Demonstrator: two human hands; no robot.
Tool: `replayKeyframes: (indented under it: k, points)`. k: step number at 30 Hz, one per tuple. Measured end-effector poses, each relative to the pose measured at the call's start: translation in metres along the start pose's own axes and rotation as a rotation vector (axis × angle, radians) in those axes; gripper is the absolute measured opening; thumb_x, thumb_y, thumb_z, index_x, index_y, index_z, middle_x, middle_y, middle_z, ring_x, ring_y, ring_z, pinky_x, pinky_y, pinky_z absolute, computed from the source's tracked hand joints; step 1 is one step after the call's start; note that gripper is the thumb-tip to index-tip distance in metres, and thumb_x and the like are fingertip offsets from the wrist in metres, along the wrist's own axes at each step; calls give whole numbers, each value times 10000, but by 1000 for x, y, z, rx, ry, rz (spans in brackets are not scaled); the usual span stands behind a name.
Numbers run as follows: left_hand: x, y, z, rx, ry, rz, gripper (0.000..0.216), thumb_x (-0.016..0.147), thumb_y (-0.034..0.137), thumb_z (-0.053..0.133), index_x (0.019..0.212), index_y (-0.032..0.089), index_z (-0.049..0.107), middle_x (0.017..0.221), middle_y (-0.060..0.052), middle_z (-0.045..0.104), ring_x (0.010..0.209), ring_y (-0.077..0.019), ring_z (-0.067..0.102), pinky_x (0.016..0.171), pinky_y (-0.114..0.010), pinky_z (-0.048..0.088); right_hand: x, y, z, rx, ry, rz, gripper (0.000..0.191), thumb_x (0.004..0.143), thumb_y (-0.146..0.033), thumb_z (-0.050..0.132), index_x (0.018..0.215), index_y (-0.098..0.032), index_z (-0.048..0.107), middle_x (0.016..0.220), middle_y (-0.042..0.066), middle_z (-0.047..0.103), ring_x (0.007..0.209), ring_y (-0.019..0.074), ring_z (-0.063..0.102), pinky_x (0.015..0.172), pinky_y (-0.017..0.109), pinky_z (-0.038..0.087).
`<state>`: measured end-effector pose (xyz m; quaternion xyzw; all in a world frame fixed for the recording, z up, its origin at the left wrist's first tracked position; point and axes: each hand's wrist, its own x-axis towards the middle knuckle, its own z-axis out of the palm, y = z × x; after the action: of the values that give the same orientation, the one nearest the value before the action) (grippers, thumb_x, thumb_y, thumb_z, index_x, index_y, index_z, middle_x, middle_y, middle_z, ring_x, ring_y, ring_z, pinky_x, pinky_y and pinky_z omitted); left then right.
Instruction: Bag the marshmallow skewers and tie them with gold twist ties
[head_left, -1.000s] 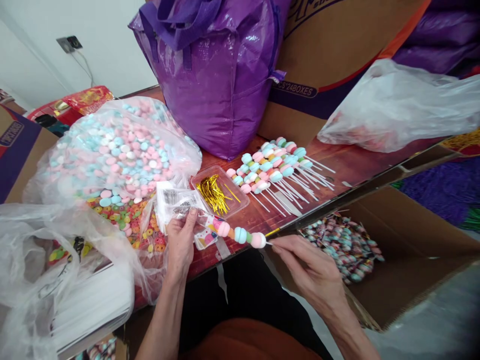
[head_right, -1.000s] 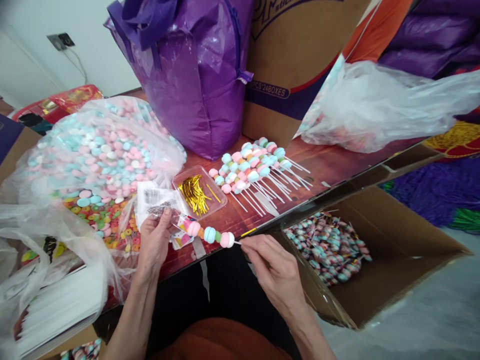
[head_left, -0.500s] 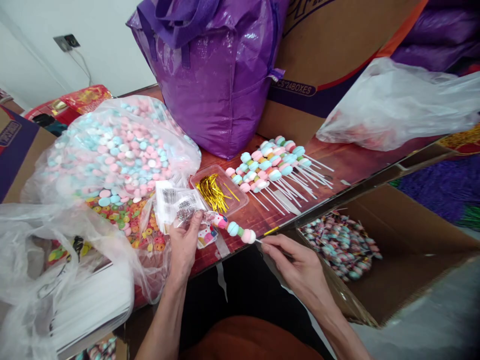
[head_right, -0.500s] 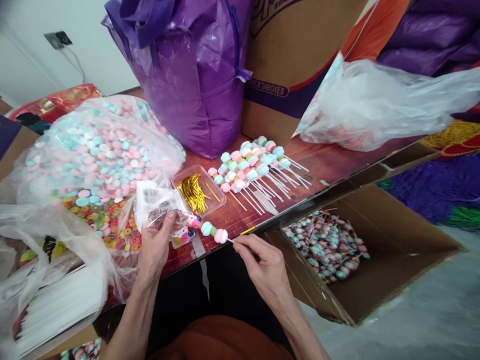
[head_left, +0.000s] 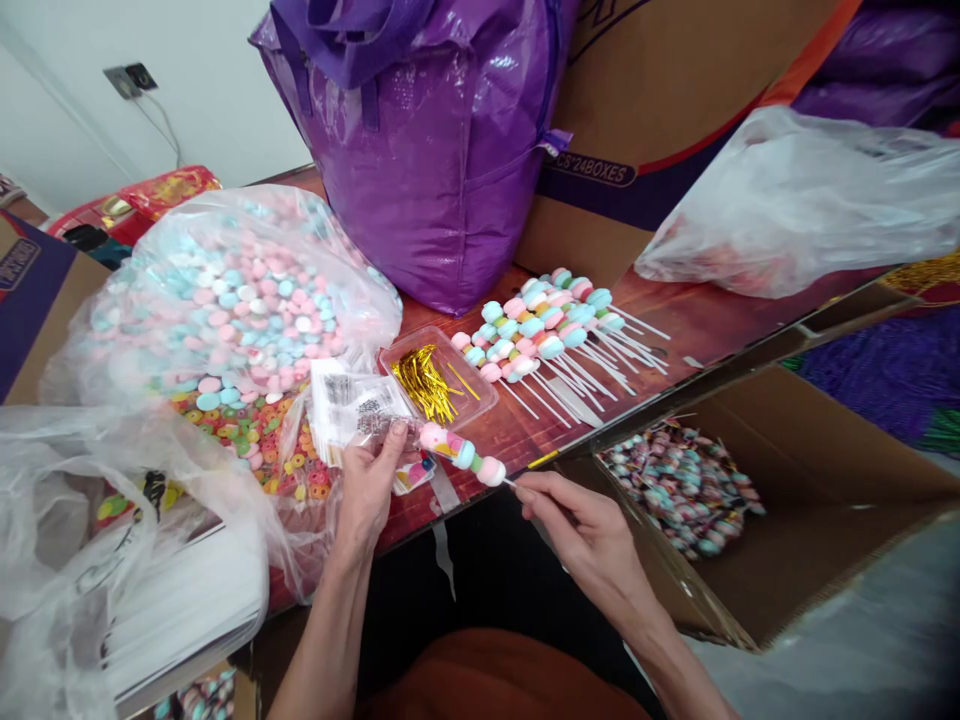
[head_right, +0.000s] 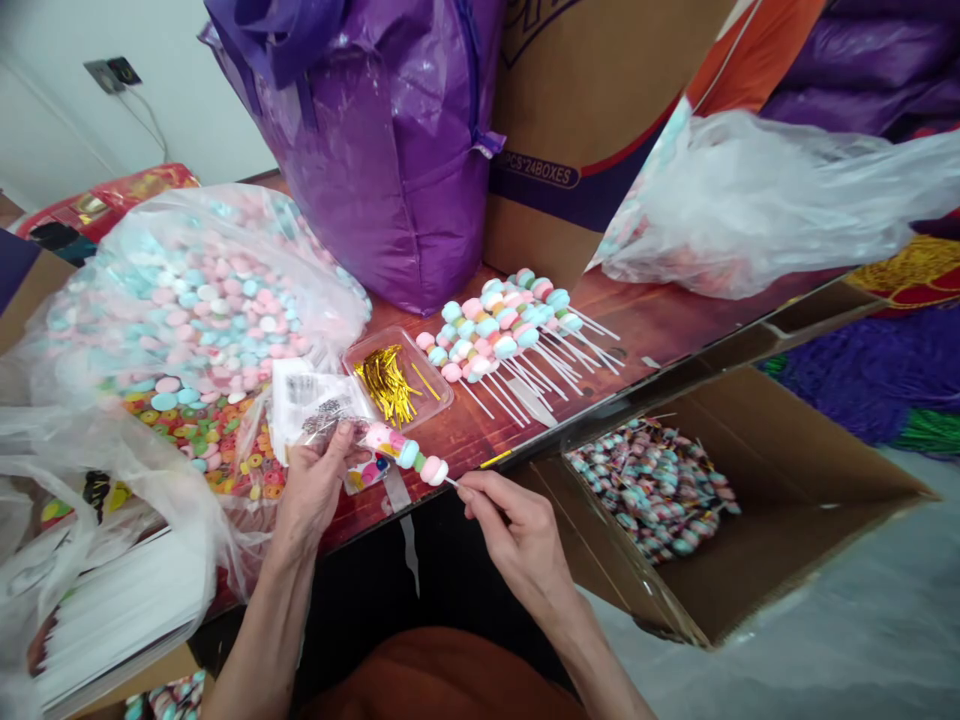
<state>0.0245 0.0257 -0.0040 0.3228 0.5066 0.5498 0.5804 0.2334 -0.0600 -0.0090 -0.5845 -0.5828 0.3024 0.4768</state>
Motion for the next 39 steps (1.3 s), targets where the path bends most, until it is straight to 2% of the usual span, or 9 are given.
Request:
replayKeyframes:
  k: [4,8,10,12,15,19,26,33,39]
  points:
    - [-3,1,7,-94,56,-33,428,613,494,876,781,177,643,728,0,708,619,-126,672,609,-232,551,0,0,5,-71,18,-136,136,935,-204,590,902,-204,722,683,-6,692,573,128,643,590,219,519]
    - [-8,-3,14,-125,1,-61,398,634,430,883,832,177,648,824,-17,737,724,-138,701,681,-245,557,0,-1,12,-150,32,-275,143,930,-175,587,918,-215,724,757,15,739,612,144,672,626,245,522]
    - [-12,-5,17,-149,-15,-77,386,650,423,877,853,169,668,844,-24,743,752,-141,705,700,-249,561,-1,-3,16,-169,18,-275,148,941,-182,567,915,-213,710,763,19,734,617,143,660,633,250,505]
    - [-15,-5,19,-173,-44,-103,378,671,419,867,883,168,678,863,-29,751,774,-149,713,716,-262,569,-2,-6,18,-132,-48,-183,179,969,-216,526,868,-206,674,685,-1,670,565,126,598,588,240,463]
    - [-16,-4,19,-218,-111,-166,371,698,413,855,906,165,673,889,-49,766,818,-183,735,766,-307,579,-3,-12,17,3,-243,54,288,1006,-288,457,762,-203,585,565,-48,493,506,104,466,535,228,386]
    - [-15,-4,19,-274,-144,-230,383,716,433,841,909,162,652,872,-74,780,813,-216,754,754,-322,580,-2,-17,14,188,-401,275,303,1000,-358,440,775,-194,561,571,-54,449,540,107,422,547,235,344]
    - [-18,-9,25,-312,-129,-239,419,706,431,851,958,171,641,872,-72,781,883,-257,761,771,-335,574,5,-23,26,369,-372,402,288,951,-407,492,784,-185,569,557,-65,414,523,101,353,525,244,295]
    - [-16,-13,25,-444,-30,-243,349,737,382,840,933,159,656,936,-95,785,937,-261,755,843,-340,561,0,-24,29,339,-321,366,317,958,-411,513,770,-169,592,560,-54,434,534,93,386,534,242,297]
    - [-21,-16,35,-573,54,-215,213,838,295,762,963,172,640,1088,-111,766,1055,-234,721,929,-336,533,-6,-20,34,768,-355,622,324,872,-462,663,814,-143,659,478,-96,353,422,42,209,428,220,111]
